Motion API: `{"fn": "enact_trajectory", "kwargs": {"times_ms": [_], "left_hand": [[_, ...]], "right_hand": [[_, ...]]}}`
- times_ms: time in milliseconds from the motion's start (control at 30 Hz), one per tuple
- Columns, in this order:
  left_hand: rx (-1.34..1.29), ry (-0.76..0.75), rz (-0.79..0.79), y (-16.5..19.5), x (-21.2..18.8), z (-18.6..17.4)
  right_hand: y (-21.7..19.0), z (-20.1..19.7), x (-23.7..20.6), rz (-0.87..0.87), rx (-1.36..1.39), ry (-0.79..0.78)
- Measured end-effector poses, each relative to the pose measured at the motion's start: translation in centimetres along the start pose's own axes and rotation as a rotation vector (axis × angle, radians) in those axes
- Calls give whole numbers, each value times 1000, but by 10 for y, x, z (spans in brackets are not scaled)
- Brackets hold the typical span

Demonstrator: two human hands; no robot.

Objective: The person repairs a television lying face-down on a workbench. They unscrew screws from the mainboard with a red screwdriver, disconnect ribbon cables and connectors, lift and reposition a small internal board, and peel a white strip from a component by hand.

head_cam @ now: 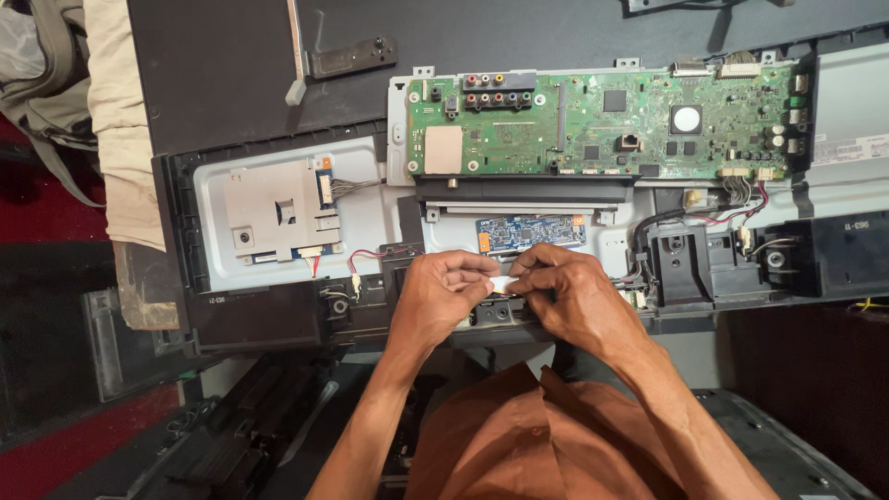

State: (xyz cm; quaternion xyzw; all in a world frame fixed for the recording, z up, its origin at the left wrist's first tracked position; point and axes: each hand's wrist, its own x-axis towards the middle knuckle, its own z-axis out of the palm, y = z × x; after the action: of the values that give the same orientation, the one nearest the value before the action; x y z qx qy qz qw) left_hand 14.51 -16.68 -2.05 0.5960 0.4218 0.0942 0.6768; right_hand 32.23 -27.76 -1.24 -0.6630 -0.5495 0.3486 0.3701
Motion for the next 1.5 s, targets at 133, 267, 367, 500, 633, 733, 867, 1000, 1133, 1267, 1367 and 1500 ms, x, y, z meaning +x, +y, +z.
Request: {"fn": "enact_trajectory", "kwargs": {"times_ms": [133,267,367,500,633,733,867,1000,1133,1267,1367,1500], "left_hand": [[11,2,13,-2,1,0],[28,12,-5,-3,2,0],[29,9,-16,-4,2,0],[-62,-15,-19,-5,4,1],[-43,-4,-29,-5,3,2],[-25,4,1,-5,3,1],[19,11,-22,-3,2,0],[54,19,-13,-1,1,0],[24,15,-4,-1,2,1],[2,6,25,-3,3,1],[6,15,-15,-7,3,0],[-25,4,-23,-13,5,0]], "right_hand": [[-1,0,0,2,-6,0],[-3,-1,0,1,-12,1],[-4,-1,0,7,-10,0],[-5,-1,0,8,-5,1],[-4,-1,0,3,0,7],[-3,-1,0,-1,2,4],[-3,0,0,27,6,4],[-4,0,0,36,10,4],[-4,-1,0,17,6,8],[-5,-1,1,29,10,10],[-6,-1,1,40,14,26],[-8,0,1,85,44,48]]}}
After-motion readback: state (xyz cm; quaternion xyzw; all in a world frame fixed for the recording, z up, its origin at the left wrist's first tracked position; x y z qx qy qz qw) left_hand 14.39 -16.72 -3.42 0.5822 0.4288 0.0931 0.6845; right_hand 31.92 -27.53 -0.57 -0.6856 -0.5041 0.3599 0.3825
